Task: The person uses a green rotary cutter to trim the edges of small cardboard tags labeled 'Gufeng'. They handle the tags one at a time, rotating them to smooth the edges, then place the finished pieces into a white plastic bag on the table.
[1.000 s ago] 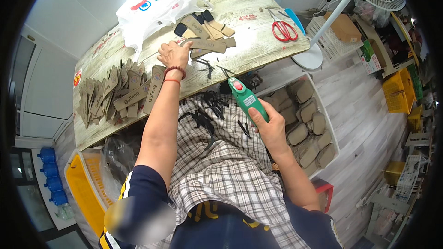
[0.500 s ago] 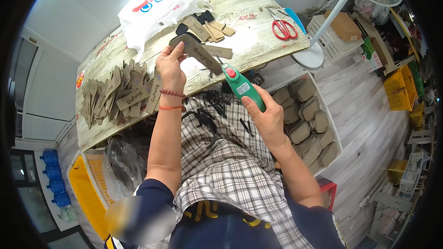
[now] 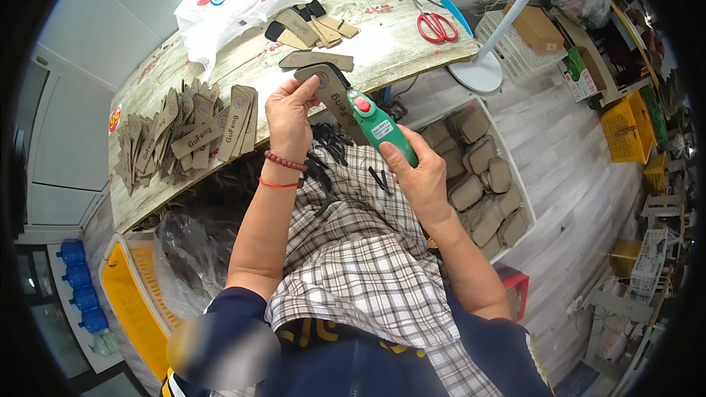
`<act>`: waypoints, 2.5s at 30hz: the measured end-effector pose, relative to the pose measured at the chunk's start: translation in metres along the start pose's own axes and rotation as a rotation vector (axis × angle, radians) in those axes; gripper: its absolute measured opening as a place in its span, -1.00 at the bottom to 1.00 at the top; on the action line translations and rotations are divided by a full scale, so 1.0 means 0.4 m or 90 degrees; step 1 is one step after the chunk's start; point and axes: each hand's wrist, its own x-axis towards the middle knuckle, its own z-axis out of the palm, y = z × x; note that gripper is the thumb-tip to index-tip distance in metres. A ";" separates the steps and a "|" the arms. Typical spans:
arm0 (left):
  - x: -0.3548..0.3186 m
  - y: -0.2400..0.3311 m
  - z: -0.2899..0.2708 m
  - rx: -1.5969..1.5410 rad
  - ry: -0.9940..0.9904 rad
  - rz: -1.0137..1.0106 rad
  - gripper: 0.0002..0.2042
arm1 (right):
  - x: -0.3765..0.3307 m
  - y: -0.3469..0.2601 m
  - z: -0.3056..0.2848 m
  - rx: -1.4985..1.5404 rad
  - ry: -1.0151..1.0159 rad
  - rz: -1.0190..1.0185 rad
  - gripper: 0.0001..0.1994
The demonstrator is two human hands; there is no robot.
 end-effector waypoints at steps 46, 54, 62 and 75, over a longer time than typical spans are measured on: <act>0.041 0.167 -0.092 0.609 -0.360 -0.057 -0.94 | 0.028 -0.012 0.005 0.035 -0.138 -0.022 -0.56; 0.065 0.193 -0.136 0.601 -0.313 -0.065 -0.94 | 0.033 0.010 0.046 0.049 -0.136 -0.020 -0.54; 0.043 0.157 -0.095 0.593 -0.356 -0.073 -0.88 | 0.043 0.011 0.036 0.061 -0.138 0.024 -0.55; 0.270 0.090 -0.143 1.169 0.054 0.144 -0.57 | 0.057 0.048 0.020 0.056 -0.045 0.054 -0.55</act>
